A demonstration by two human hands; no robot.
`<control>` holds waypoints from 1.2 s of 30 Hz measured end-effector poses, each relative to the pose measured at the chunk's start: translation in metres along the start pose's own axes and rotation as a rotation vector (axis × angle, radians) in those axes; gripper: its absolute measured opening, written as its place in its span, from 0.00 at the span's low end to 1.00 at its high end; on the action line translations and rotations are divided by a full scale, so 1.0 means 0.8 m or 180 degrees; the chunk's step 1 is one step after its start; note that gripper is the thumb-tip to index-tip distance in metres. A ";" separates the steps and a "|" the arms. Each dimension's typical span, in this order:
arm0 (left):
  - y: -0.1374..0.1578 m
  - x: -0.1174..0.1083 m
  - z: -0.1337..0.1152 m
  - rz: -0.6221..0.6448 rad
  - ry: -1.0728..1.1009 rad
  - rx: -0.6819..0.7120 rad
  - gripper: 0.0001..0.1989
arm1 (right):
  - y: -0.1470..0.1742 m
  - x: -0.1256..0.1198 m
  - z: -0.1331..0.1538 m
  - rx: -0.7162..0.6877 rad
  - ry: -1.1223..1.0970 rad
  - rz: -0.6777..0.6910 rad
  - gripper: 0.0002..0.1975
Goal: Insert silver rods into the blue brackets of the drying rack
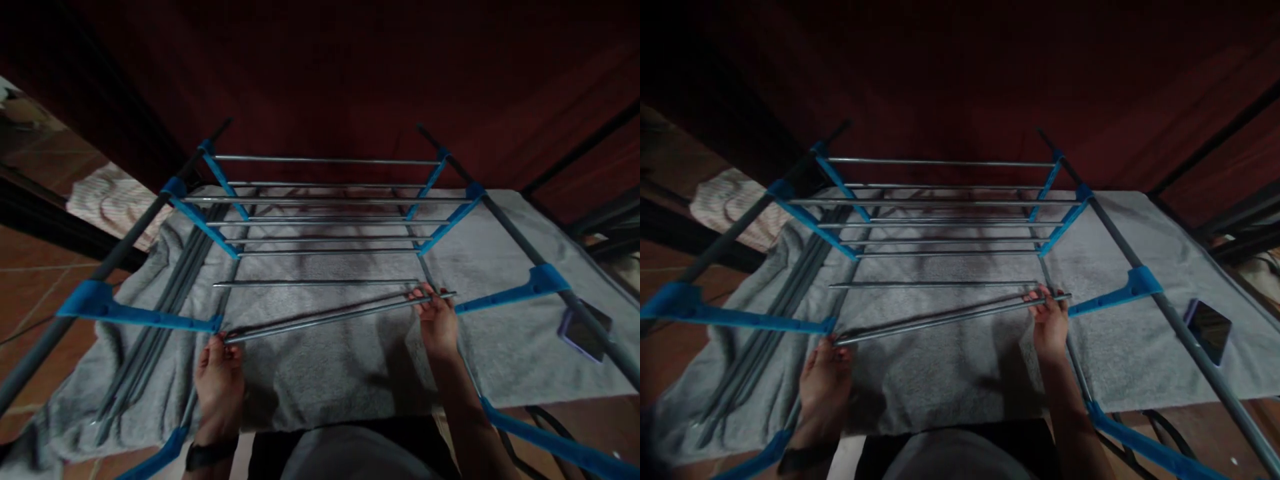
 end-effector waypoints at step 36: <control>0.006 -0.039 -0.017 -0.0705 0.0541 0.0165 0.11 | -0.012 -0.022 -0.026 -0.0130 0.0362 0.0054 0.05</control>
Point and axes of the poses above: each hand's wrist, its own y-axis away from the middle knuckle, its own x-axis out of the palm, z = x × y, the point moved 10 cm from there along -y, towards the middle knuckle, and after that the axes turned 7 degrees about z, right-handed, at the moved point
